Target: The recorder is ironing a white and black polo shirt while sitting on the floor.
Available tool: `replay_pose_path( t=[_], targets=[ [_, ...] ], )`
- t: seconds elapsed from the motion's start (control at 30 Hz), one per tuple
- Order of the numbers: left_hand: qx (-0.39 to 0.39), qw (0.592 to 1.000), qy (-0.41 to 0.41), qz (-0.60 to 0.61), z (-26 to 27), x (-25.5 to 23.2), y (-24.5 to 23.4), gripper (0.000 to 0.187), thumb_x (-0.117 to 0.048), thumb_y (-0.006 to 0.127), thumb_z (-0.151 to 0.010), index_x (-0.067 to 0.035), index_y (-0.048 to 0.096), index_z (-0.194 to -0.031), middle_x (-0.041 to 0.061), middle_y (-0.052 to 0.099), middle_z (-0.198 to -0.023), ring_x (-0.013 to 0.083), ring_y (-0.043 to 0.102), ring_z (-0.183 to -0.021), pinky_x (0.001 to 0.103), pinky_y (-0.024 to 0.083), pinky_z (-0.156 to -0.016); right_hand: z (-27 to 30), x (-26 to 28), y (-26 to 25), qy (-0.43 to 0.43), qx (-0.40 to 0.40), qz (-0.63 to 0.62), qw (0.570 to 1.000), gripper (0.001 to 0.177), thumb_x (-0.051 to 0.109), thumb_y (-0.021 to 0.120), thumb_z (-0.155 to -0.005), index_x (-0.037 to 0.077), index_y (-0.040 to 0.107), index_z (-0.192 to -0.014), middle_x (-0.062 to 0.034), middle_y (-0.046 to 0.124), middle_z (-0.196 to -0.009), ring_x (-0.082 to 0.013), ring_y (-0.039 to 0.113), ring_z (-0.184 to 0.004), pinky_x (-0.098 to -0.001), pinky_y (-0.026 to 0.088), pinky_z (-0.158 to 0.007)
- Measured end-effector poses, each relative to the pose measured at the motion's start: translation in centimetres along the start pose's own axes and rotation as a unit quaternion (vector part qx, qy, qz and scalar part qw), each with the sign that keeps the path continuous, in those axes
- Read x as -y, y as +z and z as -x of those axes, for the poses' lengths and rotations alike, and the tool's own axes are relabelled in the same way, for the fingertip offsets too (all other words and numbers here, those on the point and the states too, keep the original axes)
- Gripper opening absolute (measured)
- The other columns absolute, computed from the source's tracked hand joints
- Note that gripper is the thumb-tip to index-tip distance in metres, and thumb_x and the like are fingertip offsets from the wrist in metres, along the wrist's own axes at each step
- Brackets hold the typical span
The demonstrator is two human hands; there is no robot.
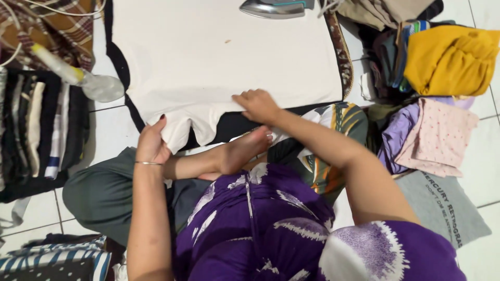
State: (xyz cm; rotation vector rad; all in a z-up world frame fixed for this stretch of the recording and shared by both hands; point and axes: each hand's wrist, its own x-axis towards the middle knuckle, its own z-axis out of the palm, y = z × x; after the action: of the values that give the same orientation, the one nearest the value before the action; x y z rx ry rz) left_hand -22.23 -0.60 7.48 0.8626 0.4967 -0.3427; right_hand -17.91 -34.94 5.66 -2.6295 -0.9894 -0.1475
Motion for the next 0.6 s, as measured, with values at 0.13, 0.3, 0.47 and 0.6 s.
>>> replay_pose_path(
  t=[0.13, 0.3, 0.47, 0.6],
  targets=[
    [-0.002, 1.0, 0.001, 0.004, 0.4, -0.7, 0.1, 0.028, -0.008, 0.053, -0.104, 0.01, 0.058, -0.125, 0.019, 0.071, -0.118, 0.0295, 0.074, -0.102, 0.04, 0.062, -0.088, 3.5, -5.8, -2.6, 0.01, 0.05, 0.053, 0.997, 0.037, 0.014, 0.077, -0.072, 0.011, 0.072, -0.109, -0.01, 0.072, -0.095, -0.0313, 0.071, -0.089, -0.0449, 0.056, -0.077],
    [0.015, 0.999, -0.011, 0.028, 0.9, -1.1, -0.2, 0.033, -0.011, 0.05, -0.106, 0.01, 0.057, -0.13, 0.019, 0.069, -0.124, 0.0287, 0.073, -0.108, 0.038, 0.062, -0.092, 9.8, -14.1, -5.2, 0.158, 0.21, 0.195, 0.945, 0.022, 0.015, 0.072, -0.083, 0.022, 0.075, -0.103, -0.0068, 0.075, -0.09, -0.0285, 0.074, -0.089, -0.0444, 0.058, -0.077],
    [0.002, 1.0, 0.008, 0.03, 1.2, 0.2, -1.4, 0.034, -0.003, 0.05, -0.104, 0.011, 0.053, -0.134, 0.019, 0.069, -0.123, 0.0277, 0.073, -0.105, 0.037, 0.062, -0.089, 16.5, -21.4, -9.0, 0.303, 0.17, 0.123, 0.93, 0.031, 0.024, 0.074, -0.081, 0.026, 0.08, -0.112, -0.0093, 0.077, -0.098, -0.0327, 0.073, -0.09, -0.0457, 0.058, -0.08],
    [-0.079, 0.992, 0.092, 0.035, 2.1, -0.3, 0.2, 0.05, 0.007, 0.054, -0.097, 0.002, 0.047, -0.147, 0.017, 0.067, -0.124, 0.0253, 0.073, -0.104, 0.034, 0.062, -0.088, 19.0, -26.4, -10.3, 0.284, 0.016, -0.023, 0.958, 0.026, 0.023, 0.073, -0.09, 0.013, 0.079, -0.113, -0.0143, 0.075, -0.097, -0.0266, 0.073, -0.085, -0.0386, 0.057, -0.081]
  ],
)
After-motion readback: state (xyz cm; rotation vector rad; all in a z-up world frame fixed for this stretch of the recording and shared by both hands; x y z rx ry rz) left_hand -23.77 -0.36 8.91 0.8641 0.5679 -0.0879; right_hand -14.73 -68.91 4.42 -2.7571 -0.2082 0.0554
